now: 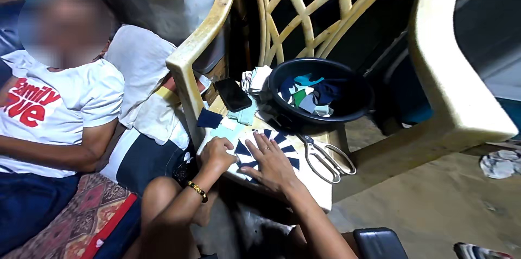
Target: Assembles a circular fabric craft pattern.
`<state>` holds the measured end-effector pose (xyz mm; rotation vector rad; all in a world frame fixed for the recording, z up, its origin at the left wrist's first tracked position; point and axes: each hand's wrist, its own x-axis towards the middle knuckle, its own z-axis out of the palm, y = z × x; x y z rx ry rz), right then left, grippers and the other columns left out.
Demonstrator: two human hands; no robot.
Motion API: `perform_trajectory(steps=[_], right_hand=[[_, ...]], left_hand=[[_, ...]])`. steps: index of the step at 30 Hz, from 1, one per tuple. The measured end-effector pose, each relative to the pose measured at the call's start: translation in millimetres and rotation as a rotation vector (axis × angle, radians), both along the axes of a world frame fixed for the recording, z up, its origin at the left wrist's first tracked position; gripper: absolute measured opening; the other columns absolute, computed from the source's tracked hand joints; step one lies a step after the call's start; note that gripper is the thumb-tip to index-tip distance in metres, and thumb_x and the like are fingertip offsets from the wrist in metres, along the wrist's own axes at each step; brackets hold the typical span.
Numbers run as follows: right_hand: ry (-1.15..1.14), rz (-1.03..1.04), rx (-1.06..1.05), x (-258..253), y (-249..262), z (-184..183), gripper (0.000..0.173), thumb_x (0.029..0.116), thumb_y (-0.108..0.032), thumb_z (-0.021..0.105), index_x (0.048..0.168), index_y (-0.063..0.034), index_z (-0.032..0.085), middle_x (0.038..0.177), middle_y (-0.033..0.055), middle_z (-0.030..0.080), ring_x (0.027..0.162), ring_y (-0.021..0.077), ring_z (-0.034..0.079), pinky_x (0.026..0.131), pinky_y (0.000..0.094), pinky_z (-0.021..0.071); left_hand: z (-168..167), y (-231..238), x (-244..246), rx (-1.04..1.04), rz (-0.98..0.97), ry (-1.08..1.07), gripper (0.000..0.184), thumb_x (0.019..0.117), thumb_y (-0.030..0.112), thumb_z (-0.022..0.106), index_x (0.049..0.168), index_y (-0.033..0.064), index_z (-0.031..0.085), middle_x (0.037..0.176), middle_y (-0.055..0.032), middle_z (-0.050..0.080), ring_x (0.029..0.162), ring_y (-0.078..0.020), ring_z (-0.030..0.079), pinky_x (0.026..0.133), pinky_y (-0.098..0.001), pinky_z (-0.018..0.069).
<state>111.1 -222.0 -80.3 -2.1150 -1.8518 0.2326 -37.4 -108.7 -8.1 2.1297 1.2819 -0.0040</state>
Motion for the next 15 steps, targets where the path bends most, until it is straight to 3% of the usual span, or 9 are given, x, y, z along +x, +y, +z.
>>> perform_trajectory(steps=[7,11,15], right_hand=[[0.009,0.003,-0.025,1,1,2,0.101,0.0887,-0.085,0.035,0.16,-0.013,0.038,0.167,0.0224,0.024,0.156,0.0376,0.019,0.126,0.056,0.0142],[0.006,0.002,-0.035,1,2,1,0.101,0.0886,-0.085,0.036,0.16,-0.0137,0.038,0.167,0.0216,0.024,0.157,0.0368,0.019,0.126,0.0555,0.0141],[0.002,-0.001,-0.047,1,1,4,0.1,0.0892,-0.084,0.037,0.16,-0.0132,0.037,0.167,0.0217,0.023,0.157,0.0366,0.017,0.126,0.0549,0.013]], left_hand=[[-3,4,-1,-0.021,-0.013,-0.028,0.032,0.0868,0.013,0.076,0.118,0.0068,0.071,0.121,-0.0134,0.067,0.113,-0.0292,0.062,0.096,-0.0528,0.0489],[0,6,6,-0.058,0.042,0.011,0.033,0.0825,0.009,0.078,0.115,0.0074,0.072,0.11,-0.0121,0.068,0.104,-0.0284,0.063,0.09,-0.0537,0.0495],[2,5,12,-0.083,0.085,0.016,0.034,0.0798,0.007,0.08,0.113,0.0063,0.071,0.11,-0.0146,0.068,0.103,-0.0297,0.063,0.09,-0.0534,0.049]])
